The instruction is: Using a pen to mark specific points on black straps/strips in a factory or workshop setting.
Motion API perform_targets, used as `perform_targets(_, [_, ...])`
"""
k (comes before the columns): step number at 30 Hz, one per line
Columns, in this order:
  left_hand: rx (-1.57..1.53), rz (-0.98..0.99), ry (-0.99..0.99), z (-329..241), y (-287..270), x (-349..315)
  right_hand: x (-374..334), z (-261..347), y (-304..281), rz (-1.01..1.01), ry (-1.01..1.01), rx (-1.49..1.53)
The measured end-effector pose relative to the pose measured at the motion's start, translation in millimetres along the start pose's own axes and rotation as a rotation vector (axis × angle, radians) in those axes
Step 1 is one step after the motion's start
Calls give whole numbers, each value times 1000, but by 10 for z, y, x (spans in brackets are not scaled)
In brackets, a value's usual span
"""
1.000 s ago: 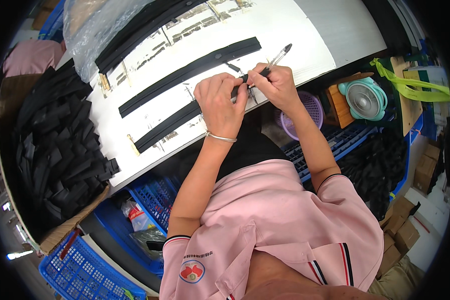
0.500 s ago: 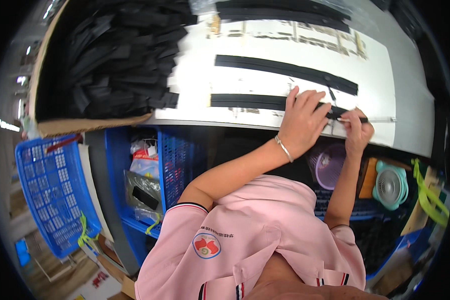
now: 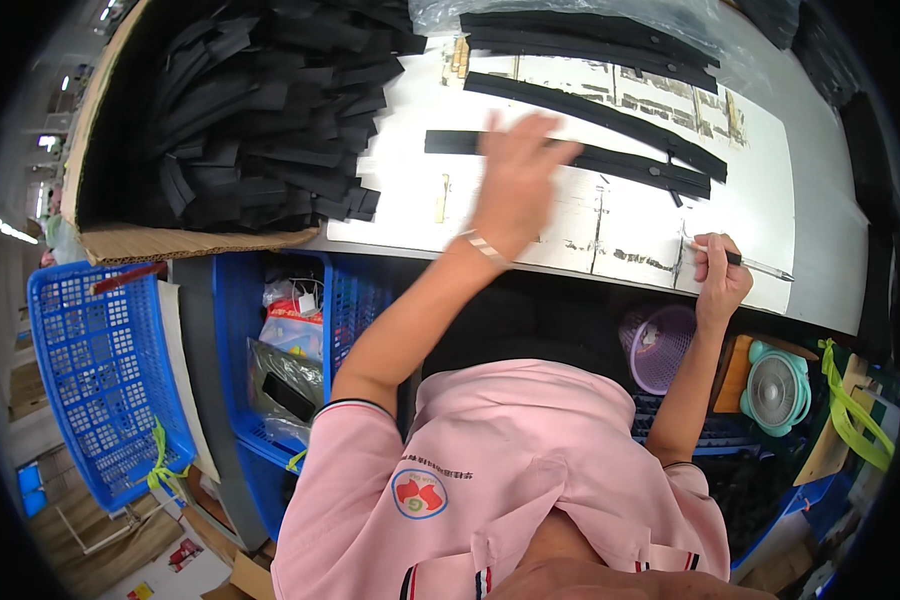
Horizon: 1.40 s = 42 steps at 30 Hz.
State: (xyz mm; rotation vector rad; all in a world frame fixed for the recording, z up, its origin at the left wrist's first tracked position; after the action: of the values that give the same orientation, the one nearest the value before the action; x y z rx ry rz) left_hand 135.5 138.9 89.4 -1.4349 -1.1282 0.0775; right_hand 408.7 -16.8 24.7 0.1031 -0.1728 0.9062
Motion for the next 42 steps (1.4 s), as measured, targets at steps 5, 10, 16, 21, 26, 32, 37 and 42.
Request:
perform_targets(5, [559,-146,-171,1086,-942,-394,28,64,65,19,22,11])
perform_targets(10, [662,-171,-257,1793,-1481,-591,74,95,151,28,25,1])
perform_targets(16, [385,-78,-98,778,-787,-324,52,69,140,12,14,54])
perform_targets(21, [57,153,-3,-282,216,-333,20,222,199,-9,5,-128])
perform_targets(26, [-49,222,34,-889,620,-331,-320,644,654,131,-422,-386])
perform_targets(32, [-163,307,26,-840,506,-484,-606,502,931,284,-491,-730])
perform_targets(37, [81,395,-2,-512,300,-778,-526,426,464,255,-453,-832])
perform_targets(42, [118,368,-87,-188,124,-954,-457,391,27,119,-449,-869])
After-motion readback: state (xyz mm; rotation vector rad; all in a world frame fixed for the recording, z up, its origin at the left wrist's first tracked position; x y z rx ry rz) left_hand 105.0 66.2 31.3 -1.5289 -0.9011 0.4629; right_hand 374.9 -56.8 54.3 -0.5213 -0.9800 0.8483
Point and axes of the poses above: each hand's wrist, its own x-axis towards the middle knuckle, its own y-axis out of the palm, z = x × y, the point moved 10 cm from there along x, towards the middle knuckle, and after that the axes turned 13 degrees about x, right-handed, at the moved point
